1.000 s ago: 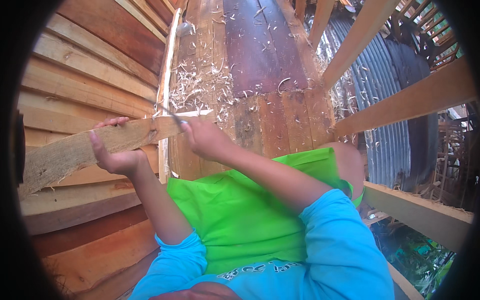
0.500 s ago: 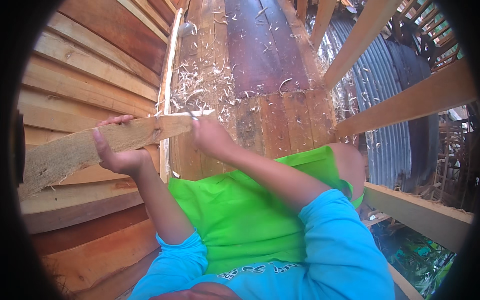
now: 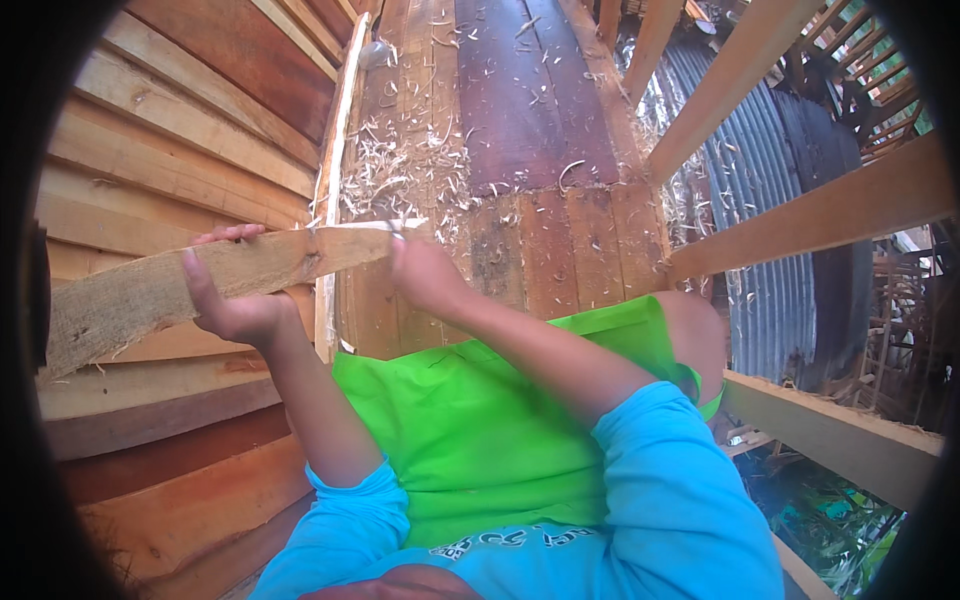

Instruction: The person holds a wooden plank and uses a knife to shave thin layers from its surface, producing wood shavings that fall onto the workbench. The person repeatedly adjusts the plank's position and continues carving along its length.

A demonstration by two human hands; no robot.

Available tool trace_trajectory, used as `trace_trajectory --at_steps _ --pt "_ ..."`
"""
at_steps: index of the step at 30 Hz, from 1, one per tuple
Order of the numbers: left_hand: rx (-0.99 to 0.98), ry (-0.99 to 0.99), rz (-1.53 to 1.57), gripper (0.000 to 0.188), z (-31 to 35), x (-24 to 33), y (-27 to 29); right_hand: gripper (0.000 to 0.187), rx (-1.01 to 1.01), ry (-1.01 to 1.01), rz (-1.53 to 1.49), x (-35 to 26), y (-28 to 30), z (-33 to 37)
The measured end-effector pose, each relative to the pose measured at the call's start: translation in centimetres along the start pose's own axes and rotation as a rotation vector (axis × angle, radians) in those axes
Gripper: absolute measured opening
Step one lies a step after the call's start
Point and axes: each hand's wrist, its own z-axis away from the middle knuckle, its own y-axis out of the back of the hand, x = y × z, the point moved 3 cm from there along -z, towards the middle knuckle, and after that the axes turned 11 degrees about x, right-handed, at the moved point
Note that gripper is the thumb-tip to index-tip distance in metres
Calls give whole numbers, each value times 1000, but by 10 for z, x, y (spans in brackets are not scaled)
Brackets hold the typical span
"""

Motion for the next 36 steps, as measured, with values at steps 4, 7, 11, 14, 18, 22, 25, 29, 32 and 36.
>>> trace_trajectory --at_steps 4,7,11,14,18,22,25,29,32,36 --pt "-20 9 39 34 3 -1 -2 45 -104 -159 14 49 -13 -14" --pt "60 -25 -47 33 4 3 -4 44 -6 -53 97 44 -10 -13" --pt "62 -23 -18 32 4 4 -1 45 -16 -17 198 34 -4 -13" --pt "95 -25 -15 31 3 4 -1 41 -20 53 211 35 0 -17" --pt "106 -44 -45 29 3 7 -2 39 7 82 290 32 4 -18" --pt "100 -24 -53 30 -1 6 1 39 9 118 366 28 7 -19" --pt "94 -17 -81 30 -1 7 1 39 -4 130 425 25 10 -20" --pt "7 39 -12 30 -10 2 9 39 -15 202 525 29 27 -31" --pt "-24 78 27 31 -9 1 6 42 -23 67 495 40 24 -26" --pt "3 30 -6 33 -10 -1 10 46 -90 4 188 -13 14 -12"
